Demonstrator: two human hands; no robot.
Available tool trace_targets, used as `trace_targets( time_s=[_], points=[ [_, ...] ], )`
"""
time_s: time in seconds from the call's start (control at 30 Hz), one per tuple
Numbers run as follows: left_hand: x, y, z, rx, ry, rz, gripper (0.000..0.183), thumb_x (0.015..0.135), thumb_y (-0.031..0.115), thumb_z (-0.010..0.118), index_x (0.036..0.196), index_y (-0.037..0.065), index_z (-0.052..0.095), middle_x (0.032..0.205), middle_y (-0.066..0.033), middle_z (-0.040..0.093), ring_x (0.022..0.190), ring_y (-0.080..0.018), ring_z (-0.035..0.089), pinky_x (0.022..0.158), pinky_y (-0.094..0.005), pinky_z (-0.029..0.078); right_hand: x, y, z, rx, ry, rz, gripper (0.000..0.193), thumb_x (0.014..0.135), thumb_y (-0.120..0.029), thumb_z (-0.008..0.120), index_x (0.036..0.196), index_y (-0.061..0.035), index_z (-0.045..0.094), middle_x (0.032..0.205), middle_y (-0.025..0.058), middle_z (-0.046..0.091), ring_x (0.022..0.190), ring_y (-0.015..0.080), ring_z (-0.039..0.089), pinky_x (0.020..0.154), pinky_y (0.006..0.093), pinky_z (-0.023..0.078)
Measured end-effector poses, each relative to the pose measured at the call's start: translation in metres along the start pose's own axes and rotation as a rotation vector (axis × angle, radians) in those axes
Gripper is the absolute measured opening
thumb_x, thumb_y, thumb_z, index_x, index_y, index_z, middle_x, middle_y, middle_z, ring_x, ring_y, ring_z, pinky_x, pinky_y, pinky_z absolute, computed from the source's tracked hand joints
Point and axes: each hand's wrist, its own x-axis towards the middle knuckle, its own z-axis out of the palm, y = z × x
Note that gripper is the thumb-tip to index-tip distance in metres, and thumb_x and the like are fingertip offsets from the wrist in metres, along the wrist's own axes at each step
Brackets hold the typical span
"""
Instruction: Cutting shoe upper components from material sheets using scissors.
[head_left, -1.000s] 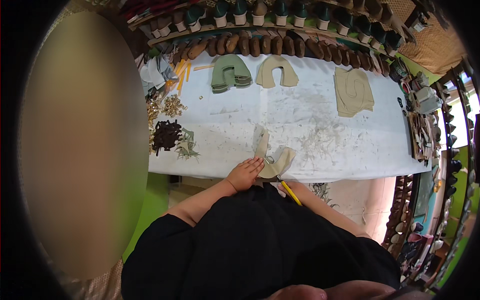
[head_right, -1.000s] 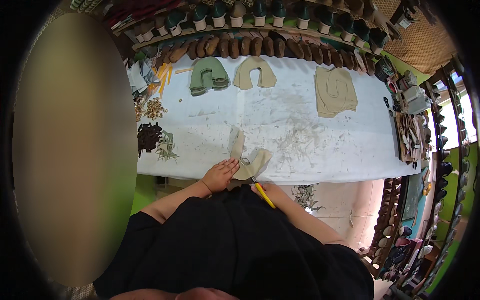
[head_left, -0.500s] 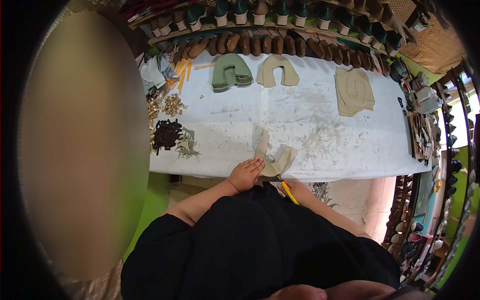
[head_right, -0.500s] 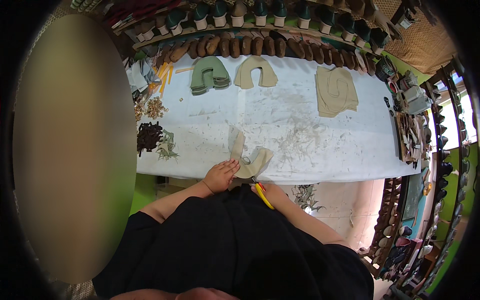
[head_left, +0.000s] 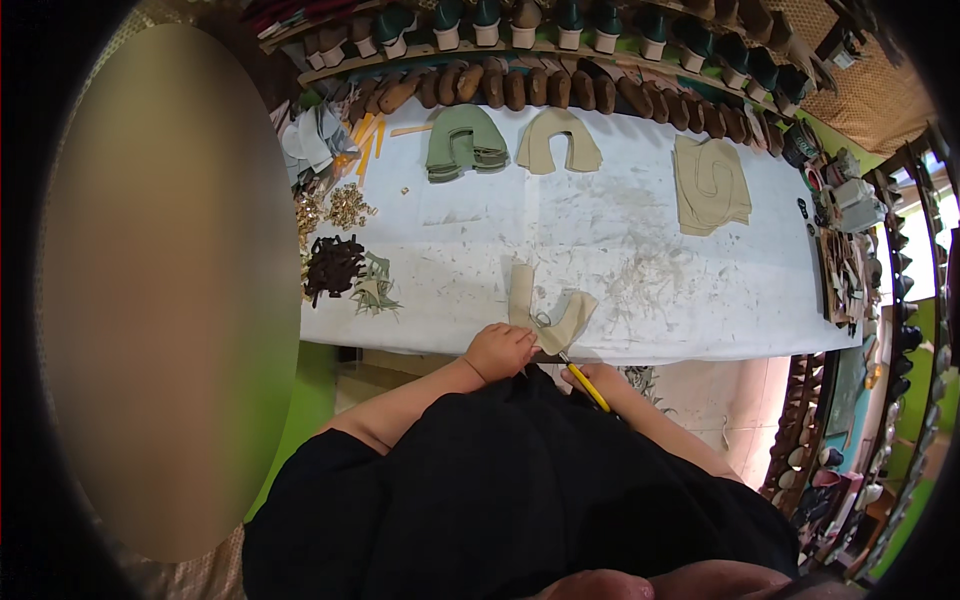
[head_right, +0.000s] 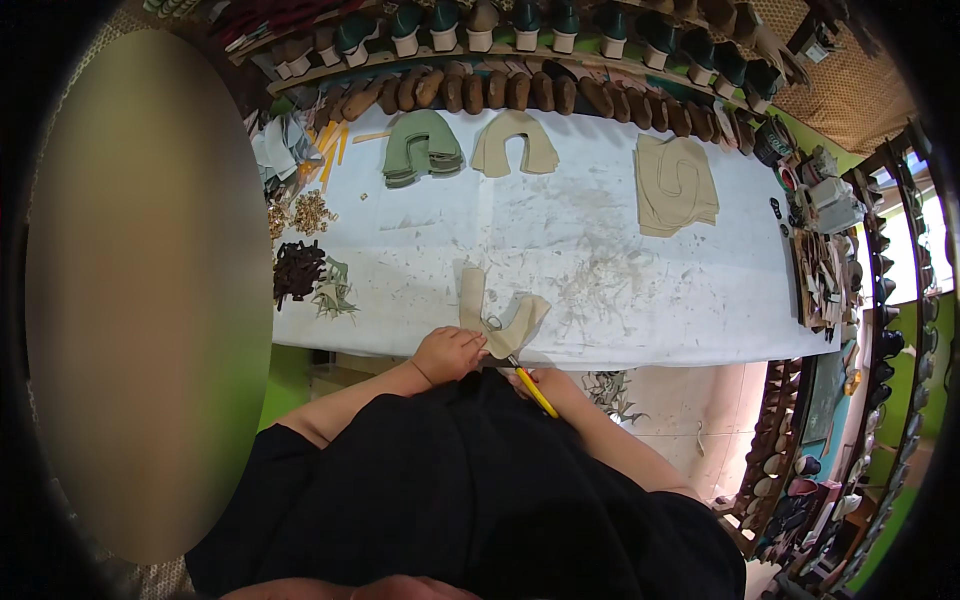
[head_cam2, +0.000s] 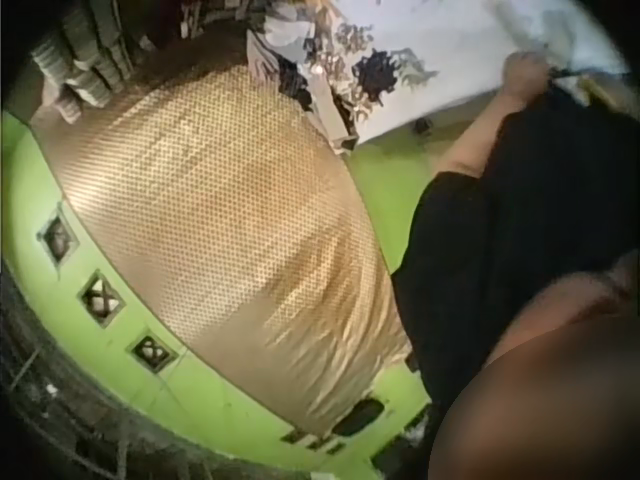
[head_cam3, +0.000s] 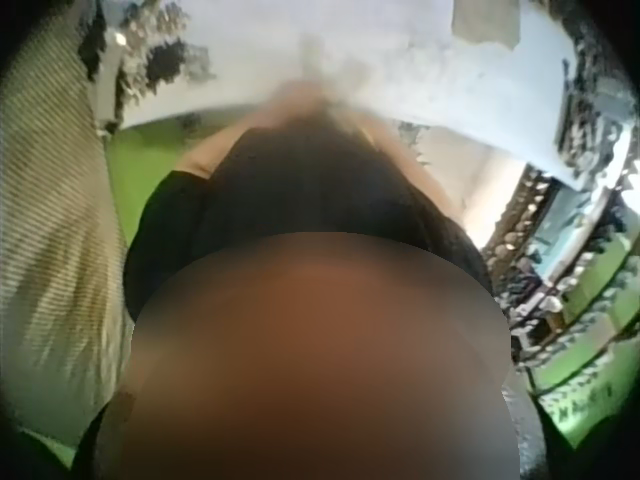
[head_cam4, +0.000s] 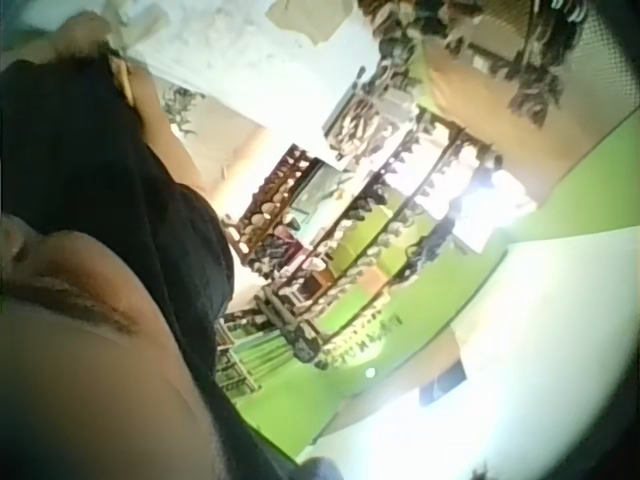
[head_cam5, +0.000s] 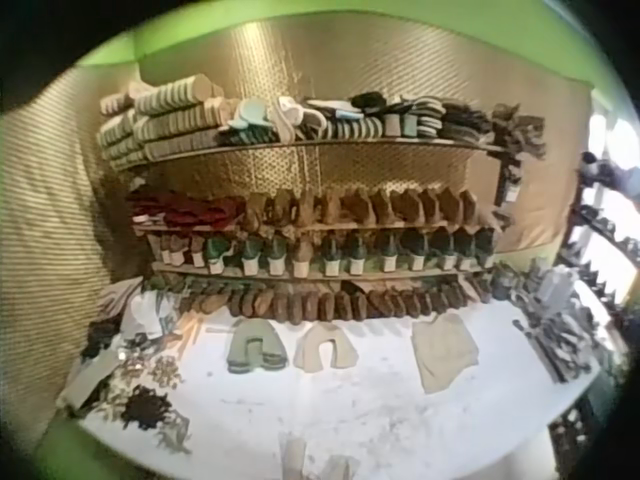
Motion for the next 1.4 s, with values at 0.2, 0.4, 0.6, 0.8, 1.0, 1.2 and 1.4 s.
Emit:
trace_targets(
  time_s=[0.2, 0.4, 0.6, 0.8, 1.0, 1.2, 1.4],
  points=[
    [-0.005, -0.033, 0.007, 0.088, 0.152, 0.148, 0.050, 0.079, 0.017, 0.068, 0.126, 0.003, 0.061, 0.135, -0.0130, 0.059, 0.124, -0.0284, 0.057, 0.104, -0.0388, 0.045, 0.010, 0.007, -0.004, 0.098, -0.121, 0.117, 0.070, 0.089, -0.071, 0.053, 0.080, -0.0027, 0.067, 0.065, 0.0104, 0.063, 0.064, 0.0215, 0.060, 0.063, 0.0358, 0.046],
    [-0.008, -0.033, 0.011, 0.080, 0.159, 0.172, 0.047, 0.082, 0.007, 0.060, 0.129, 0.002, 0.059, 0.136, -0.0127, 0.059, 0.126, -0.0282, 0.056, 0.105, -0.0395, 0.044, 0.020, 0.017, 0.009, 0.066, 0.001, -0.094, 0.070, 0.090, -0.068, 0.054, 0.079, -0.0003, 0.064, 0.068, 0.0116, 0.062, 0.064, 0.0211, 0.055, 0.065, 0.0358, 0.045],
    [-0.012, -0.034, 0.012, 0.053, 0.182, 0.177, 0.053, 0.080, 0.007, 0.063, 0.132, 0.002, 0.057, 0.136, -0.0135, 0.059, 0.127, -0.0276, 0.056, 0.106, -0.0385, 0.044, 0.022, 0.007, 0.008, 0.077, -0.032, -0.047, 0.070, 0.090, -0.067, 0.055, 0.088, 0.0026, 0.066, 0.072, 0.0160, 0.064, 0.068, 0.0260, 0.059, 0.067, 0.0398, 0.046],
    [-0.014, -0.031, 0.010, -0.001, 0.185, 0.166, 0.060, 0.075, 0.006, 0.067, 0.134, 0.002, 0.055, 0.137, -0.0139, 0.057, 0.128, -0.0279, 0.054, 0.106, -0.0388, 0.045, 0.015, -0.009, 0.002, 0.000, -0.028, 0.022, 0.073, 0.089, -0.068, 0.053, 0.095, 0.0043, 0.066, 0.082, 0.0233, 0.067, 0.079, 0.0362, 0.066, 0.075, 0.0430, 0.049],
    [-0.014, -0.028, 0.008, -0.037, 0.186, 0.141, 0.060, 0.075, 0.004, 0.068, 0.133, 0.002, 0.055, 0.135, -0.0142, 0.058, 0.128, -0.0285, 0.055, 0.105, -0.0390, 0.045, 0.006, -0.020, 0.000, -0.108, 0.048, 0.045, 0.071, 0.090, -0.066, 0.053, 0.101, 0.0025, 0.068, 0.097, 0.0294, 0.067, 0.098, 0.0442, 0.064, 0.084, 0.0466, 0.050],
    [-0.015, -0.031, 0.017, -0.019, 0.228, 0.148, 0.055, 0.078, 0.006, 0.067, 0.132, 0.002, 0.057, 0.135, -0.0140, 0.058, 0.126, -0.0289, 0.055, 0.104, -0.0395, 0.046, 0.000, -0.020, 0.005, -0.098, 0.095, -0.028, 0.069, 0.090, -0.064, 0.053, 0.099, 0.0020, 0.068, 0.094, 0.0295, 0.067, 0.094, 0.0451, 0.064, 0.082, 0.0483, 0.050],
    [-0.017, -0.023, 0.023, 0.065, 0.256, 0.135, 0.050, 0.082, 0.014, 0.062, 0.130, 0.000, 0.057, 0.130, -0.0158, 0.061, 0.119, -0.0294, 0.061, 0.101, -0.0405, 0.049, 0.009, -0.011, 0.016, -0.121, 0.105, -0.035, 0.067, 0.091, -0.064, 0.052, 0.095, 0.0007, 0.068, 0.090, 0.0286, 0.067, 0.090, 0.0462, 0.064, 0.079, 0.0501, 0.050]
  ],
)
